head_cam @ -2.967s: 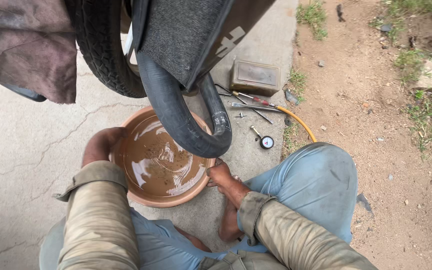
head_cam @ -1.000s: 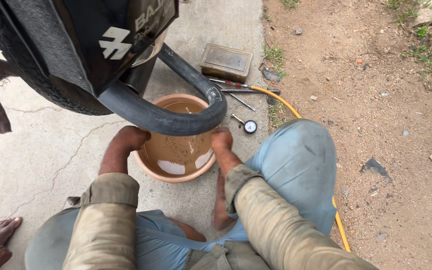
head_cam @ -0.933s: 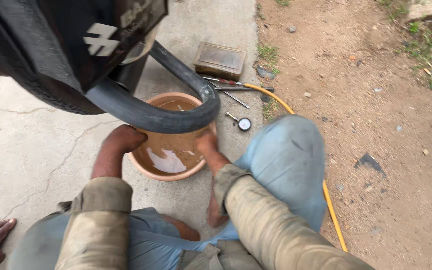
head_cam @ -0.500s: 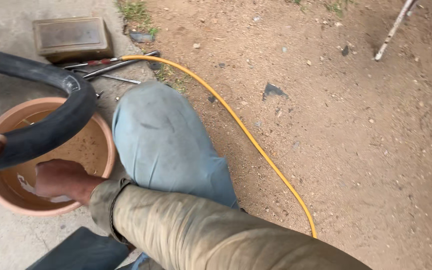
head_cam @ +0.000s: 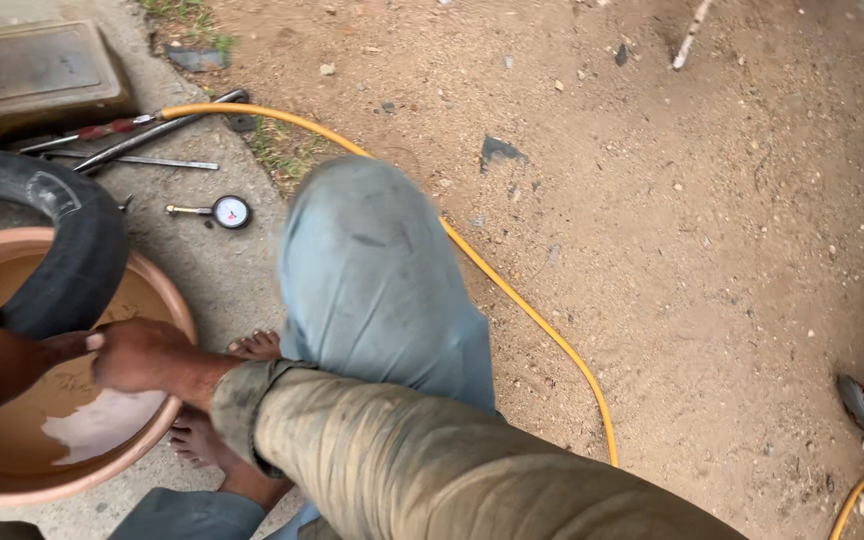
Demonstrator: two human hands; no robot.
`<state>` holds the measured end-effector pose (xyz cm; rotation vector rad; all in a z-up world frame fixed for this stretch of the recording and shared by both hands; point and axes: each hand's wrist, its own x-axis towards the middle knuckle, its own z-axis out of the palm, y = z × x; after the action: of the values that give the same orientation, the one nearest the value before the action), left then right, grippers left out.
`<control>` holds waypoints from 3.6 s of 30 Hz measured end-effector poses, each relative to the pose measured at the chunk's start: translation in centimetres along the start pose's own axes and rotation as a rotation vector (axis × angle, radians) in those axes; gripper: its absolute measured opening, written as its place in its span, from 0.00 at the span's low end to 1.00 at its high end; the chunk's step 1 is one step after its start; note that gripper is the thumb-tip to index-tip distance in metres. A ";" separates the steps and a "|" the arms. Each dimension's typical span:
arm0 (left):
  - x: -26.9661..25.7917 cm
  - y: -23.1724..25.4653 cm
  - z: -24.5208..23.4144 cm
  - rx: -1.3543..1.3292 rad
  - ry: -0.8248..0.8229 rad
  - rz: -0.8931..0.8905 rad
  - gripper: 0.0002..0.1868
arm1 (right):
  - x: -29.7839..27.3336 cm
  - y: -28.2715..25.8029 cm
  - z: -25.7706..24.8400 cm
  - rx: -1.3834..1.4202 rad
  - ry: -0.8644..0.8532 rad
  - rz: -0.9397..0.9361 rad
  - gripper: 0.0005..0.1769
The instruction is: The person locates leaks in a motorcycle inner tube by rotating it through a basin of water, uses an air hose and gauge to inflate it, and manipulates the tube and valve stem by hand and with tools.
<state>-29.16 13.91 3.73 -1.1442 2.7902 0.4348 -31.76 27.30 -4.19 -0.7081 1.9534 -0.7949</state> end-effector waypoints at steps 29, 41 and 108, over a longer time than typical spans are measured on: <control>-16.8 0.2 -15.4 0.654 -0.372 0.053 0.39 | -0.6 -0.8 -7.3 0.262 0.593 -0.262 0.11; -18.7 -4.2 -12.2 0.131 -0.333 0.007 0.35 | -23.9 3.0 -40.6 0.429 0.768 -0.414 0.12; -17.5 7.9 -23.2 -0.739 0.158 -0.212 0.32 | -4.1 -9.7 -24.9 1.249 0.005 0.079 0.10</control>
<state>-21.70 24.15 31.01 -1.6299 2.6367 1.4841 -50.22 30.52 15.29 0.1370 1.1014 -1.6774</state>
